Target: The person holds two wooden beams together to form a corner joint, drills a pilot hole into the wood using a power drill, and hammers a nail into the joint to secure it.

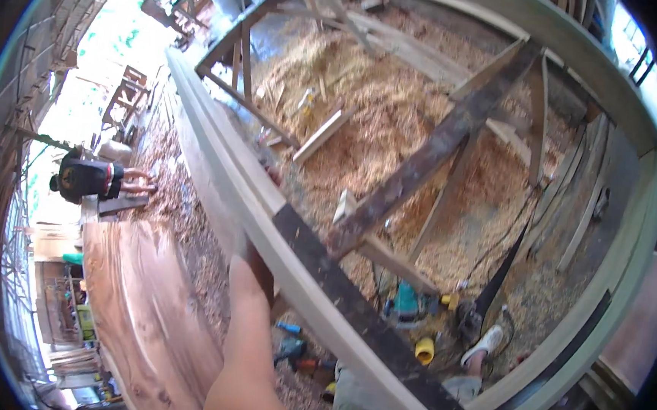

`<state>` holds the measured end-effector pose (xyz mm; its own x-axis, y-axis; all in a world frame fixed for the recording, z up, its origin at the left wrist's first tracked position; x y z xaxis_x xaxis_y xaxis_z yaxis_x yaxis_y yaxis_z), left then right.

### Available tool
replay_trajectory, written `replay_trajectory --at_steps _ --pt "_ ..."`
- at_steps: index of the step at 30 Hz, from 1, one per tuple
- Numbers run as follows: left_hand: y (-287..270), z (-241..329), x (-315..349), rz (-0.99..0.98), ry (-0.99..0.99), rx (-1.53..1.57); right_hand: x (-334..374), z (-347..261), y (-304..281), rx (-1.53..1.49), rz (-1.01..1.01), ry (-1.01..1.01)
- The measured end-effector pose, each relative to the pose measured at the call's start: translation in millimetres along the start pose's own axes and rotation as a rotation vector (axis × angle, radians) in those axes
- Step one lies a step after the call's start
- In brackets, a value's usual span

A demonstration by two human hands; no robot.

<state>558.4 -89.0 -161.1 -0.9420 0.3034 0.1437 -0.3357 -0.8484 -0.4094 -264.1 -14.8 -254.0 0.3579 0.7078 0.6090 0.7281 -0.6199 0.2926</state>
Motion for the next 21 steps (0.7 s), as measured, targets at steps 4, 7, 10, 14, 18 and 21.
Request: replay_trajectory --at_steps 4,7,10,14,18,21 --pt "-9.6 6.2 -6.3 0.014 -0.003 -0.131 0.6 1.9 10.8 -0.009 -0.014 0.009" --pt "-6.4 10.6 -23.0 0.015 0.016 -0.212 -6.7 3.8 23.0 -0.011 -0.017 0.015" --pt "7.8 23.0 -48.5 0.014 0.076 -0.290 -11.7 18.6 36.9 -0.027 -0.001 -0.006" --pt "25.8 17.3 -63.0 -0.001 0.106 -0.399 -11.0 29.1 45.2 -0.042 0.035 -0.015" --pt "27.3 6.4 -62.0 -0.010 0.135 -0.546 -1.1 30.8 35.3 -0.046 0.066 0.001" --pt "39.0 20.0 -69.3 0.004 0.260 -0.676 0.3 27.6 18.8 -0.088 0.090 -0.010"
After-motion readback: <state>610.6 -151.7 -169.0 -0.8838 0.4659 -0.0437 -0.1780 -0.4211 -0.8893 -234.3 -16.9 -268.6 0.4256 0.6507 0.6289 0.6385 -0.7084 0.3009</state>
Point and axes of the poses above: each hand's wrist, its own x-axis away from the middle knuckle, its own y-axis out of the palm, z = x × y, the point moved 1 cm from there along -x, towards the middle knuckle, and after that the axes turned 15 degrees about -x, right-handed, at the moved point
